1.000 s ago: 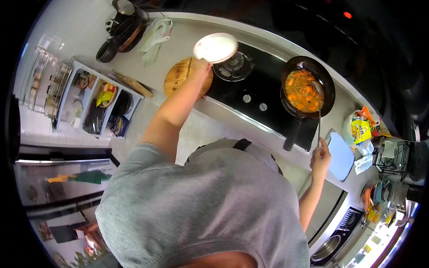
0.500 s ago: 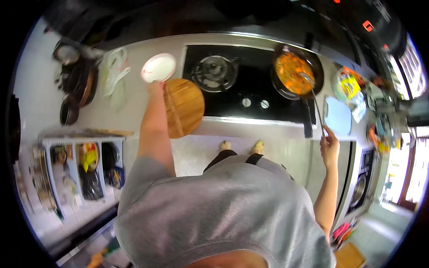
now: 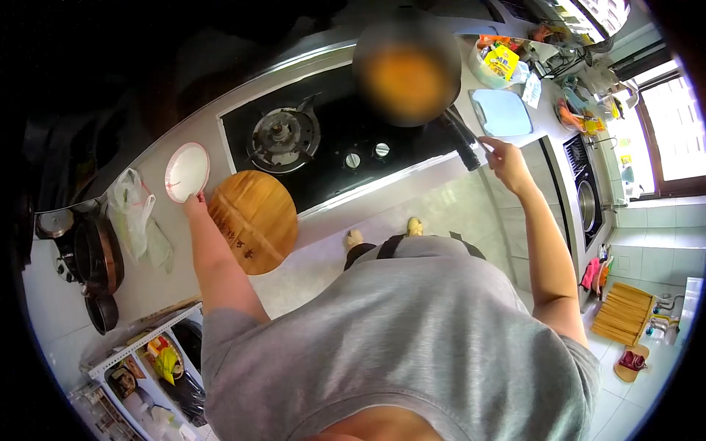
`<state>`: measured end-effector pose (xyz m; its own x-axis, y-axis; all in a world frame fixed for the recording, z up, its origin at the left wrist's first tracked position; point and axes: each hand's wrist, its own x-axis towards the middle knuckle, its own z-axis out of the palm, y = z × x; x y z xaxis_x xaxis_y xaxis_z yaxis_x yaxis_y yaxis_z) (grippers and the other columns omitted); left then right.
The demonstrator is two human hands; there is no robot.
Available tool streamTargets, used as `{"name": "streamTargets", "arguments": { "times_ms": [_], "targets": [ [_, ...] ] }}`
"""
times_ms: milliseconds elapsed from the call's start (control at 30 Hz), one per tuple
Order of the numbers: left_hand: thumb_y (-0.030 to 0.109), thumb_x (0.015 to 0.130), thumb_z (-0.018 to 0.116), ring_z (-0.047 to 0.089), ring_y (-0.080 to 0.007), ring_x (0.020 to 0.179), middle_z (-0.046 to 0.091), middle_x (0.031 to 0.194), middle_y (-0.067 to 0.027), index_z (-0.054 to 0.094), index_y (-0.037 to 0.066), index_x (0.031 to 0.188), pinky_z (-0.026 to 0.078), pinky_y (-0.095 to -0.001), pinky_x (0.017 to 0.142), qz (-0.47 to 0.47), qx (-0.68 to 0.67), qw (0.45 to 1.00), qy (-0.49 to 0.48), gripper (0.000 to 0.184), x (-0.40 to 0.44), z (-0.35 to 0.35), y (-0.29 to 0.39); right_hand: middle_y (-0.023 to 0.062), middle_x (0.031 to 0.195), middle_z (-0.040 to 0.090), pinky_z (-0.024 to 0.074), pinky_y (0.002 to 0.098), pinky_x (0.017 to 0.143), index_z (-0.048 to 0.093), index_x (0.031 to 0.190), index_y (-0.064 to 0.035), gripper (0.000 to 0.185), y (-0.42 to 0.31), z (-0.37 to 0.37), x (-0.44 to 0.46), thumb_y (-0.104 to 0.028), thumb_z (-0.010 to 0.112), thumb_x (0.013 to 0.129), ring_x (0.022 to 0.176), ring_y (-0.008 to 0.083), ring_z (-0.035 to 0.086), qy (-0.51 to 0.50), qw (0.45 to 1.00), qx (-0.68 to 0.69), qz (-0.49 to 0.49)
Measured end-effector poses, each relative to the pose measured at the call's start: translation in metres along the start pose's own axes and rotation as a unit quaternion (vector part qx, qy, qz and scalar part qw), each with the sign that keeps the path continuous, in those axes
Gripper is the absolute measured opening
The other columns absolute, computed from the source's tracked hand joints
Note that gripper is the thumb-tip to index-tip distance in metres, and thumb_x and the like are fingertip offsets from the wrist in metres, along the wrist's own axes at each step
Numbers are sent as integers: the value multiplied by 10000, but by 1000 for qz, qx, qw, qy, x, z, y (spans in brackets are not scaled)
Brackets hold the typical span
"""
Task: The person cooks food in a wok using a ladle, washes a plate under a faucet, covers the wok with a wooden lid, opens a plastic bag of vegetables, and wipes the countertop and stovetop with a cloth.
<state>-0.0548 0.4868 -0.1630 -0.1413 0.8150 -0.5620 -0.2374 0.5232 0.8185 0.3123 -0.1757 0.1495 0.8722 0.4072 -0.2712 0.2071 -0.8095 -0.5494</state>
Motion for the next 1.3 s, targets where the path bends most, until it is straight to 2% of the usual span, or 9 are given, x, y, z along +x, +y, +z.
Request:
{"name": "streamTargets", "arguments": {
  "times_ms": [167, 400, 433, 567, 733, 800, 900, 1033, 1300],
  "targets": [
    [-61, 876, 494, 603, -222, 673, 615, 930, -190, 546, -115, 1027, 498, -267, 503, -7, -43, 999, -1, 168, 17, -12, -7, 218, 769, 598, 505, 387, 742, 623, 1275, -51, 412, 1, 20, 29, -21, 507, 880, 710, 278, 613, 3, 992, -116, -50],
    [-12, 867, 557, 623, -253, 710, 625, 977, -190, 561, -104, 1047, 512, -330, 565, 9, -29, 999, 21, 202, 7, -15, -3, 280, 1034, 666, 506, 417, 860, 586, 1338, -107, 480, 0, 41, 59, -28, 465, 881, 977, 385, 668, 34, 988, -137, -68],
    [28, 873, 570, 637, -282, 729, 644, 977, -199, 582, -95, 1041, 519, -370, 618, 105, 143, 983, 42, 209, 5, -18, -7, 280, 1034, 666, 506, 417, 860, 586, 1338, -107, 480, 4, 40, 61, -28, 465, 881, 977, 385, 668, 34, 988, -134, -68],
    [175, 895, 603, 664, -355, 816, 691, 951, -221, 645, -58, 1013, 522, -437, 775, 449, 408, 795, 34, 264, -86, -35, -12, 284, 1055, 664, 499, 418, 879, 585, 1341, -109, 498, 27, 27, 57, -4, 473, 867, 1002, 384, 666, 13, 985, -137, -107],
    [338, 917, 617, 673, -374, 869, 697, 904, -208, 664, -38, 983, 527, -451, 761, 385, 549, 741, -38, 384, -237, -53, -27, 213, 743, 615, 487, 412, 686, 628, 1272, -85, 413, 20, -10, 40, -14, 531, 877, 659, 342, 576, 15, 990, -75, -116],
    [422, 930, 592, 679, -373, 869, 695, 896, -195, 669, -23, 954, 537, -465, 745, 482, 675, 555, 61, 452, -284, -53, -36, 225, 741, 605, 487, 414, 686, 625, 1276, -85, 409, 23, -3, 56, -19, 531, 883, 662, 344, 578, 46, 988, -64, -129],
    [471, 934, 573, 686, -367, 857, 696, 906, -188, 665, 0, 979, 547, -470, 735, 263, 772, 579, -21, 482, -297, -48, -47, 194, 655, 528, 460, 391, 627, 578, 1340, -88, 425, 29, 18, 99, -60, 527, 919, 595, 276, 525, 76, 982, -63, -158],
    [465, 931, 579, 694, -367, 833, 701, 932, -186, 650, 18, 1004, 555, -463, 732, 328, 753, 570, -7, 458, -274, -58, -76, 306, 929, 641, 507, 451, 760, 595, 1300, -58, 412, 36, 36, 97, -1, 489, 905, 816, 403, 662, 7, 991, -79, -105],
    [402, 922, 609, 677, -383, 941, 692, 957, -222, 615, -6, 1071, 543, -480, 804, 326, 725, 603, 64, 434, -235, -77, -94, 313, 989, 638, 498, 472, 844, 589, 1292, -33, 389, 35, 8, 126, -56, 502, 913, 963, 459, 625, 46, 981, -36, -183]
  ]
}}
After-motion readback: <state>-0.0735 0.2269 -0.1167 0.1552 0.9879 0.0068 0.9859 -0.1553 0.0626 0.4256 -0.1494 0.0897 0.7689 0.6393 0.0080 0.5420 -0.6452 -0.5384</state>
